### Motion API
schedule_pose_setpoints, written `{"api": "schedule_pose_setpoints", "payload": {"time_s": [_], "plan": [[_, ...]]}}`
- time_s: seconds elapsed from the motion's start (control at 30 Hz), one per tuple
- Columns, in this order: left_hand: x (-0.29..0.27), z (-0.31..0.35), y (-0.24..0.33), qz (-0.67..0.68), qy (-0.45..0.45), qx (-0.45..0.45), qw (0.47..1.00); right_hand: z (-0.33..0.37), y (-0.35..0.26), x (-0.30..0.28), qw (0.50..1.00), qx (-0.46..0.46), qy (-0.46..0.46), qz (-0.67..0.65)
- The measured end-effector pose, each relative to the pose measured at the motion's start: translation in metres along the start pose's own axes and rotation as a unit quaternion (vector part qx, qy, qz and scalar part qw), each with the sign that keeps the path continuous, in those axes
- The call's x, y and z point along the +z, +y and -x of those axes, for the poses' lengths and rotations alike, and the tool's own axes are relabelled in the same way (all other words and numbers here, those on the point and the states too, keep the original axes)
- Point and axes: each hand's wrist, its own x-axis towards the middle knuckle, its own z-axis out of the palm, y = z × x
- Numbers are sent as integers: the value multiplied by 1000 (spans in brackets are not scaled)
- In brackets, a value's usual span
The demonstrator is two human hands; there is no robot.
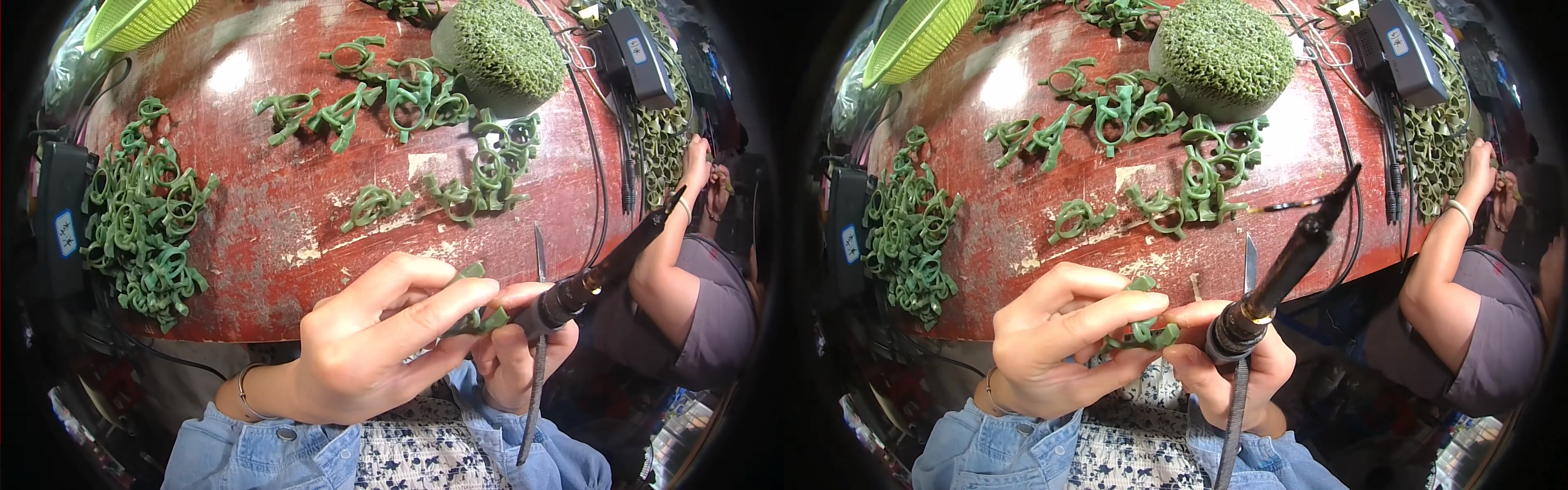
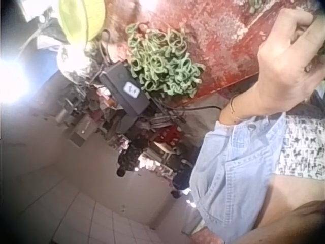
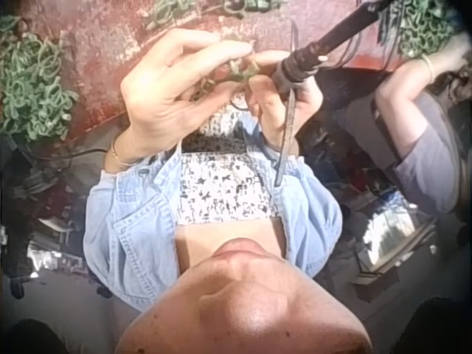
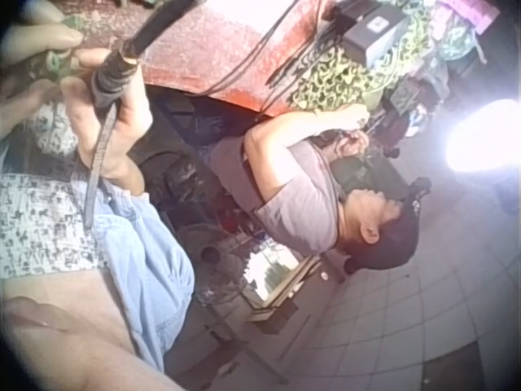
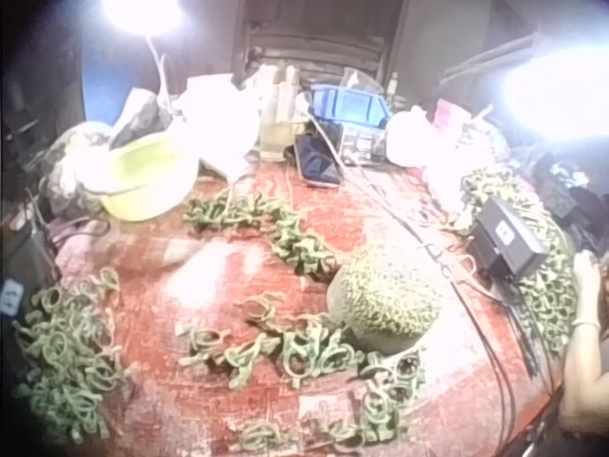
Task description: Using a heated soldering tool to fuse and manipulate green wax loops together on a work table.
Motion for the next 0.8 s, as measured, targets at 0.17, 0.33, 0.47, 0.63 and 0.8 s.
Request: {"api": "schedule_pose_setpoints", "payload": {"time_s": [0.17, 0.33, 0.47, 0.63, 0.8], "plan": [[-2, -1, 0, -13, 7, 14, 1000, -3, -2, -3, 999, 5, 3, 33], [1, -3, -6, -27, 32, 55, 998, -17, -12, -11, 993, -9, 2, 120], [-2, -5, -1, -41, 25, 32, 998, -31, -15, -25, 965, -50, 27, 256], [-4, -3, -10, -64, 30, 32, 997, -52, -14, -29, 906, -61, 82, 412], [-6, -4, -13, -53, 67, 21, 996, -70, -10, -26, 820, -179, 77, 539]]}}
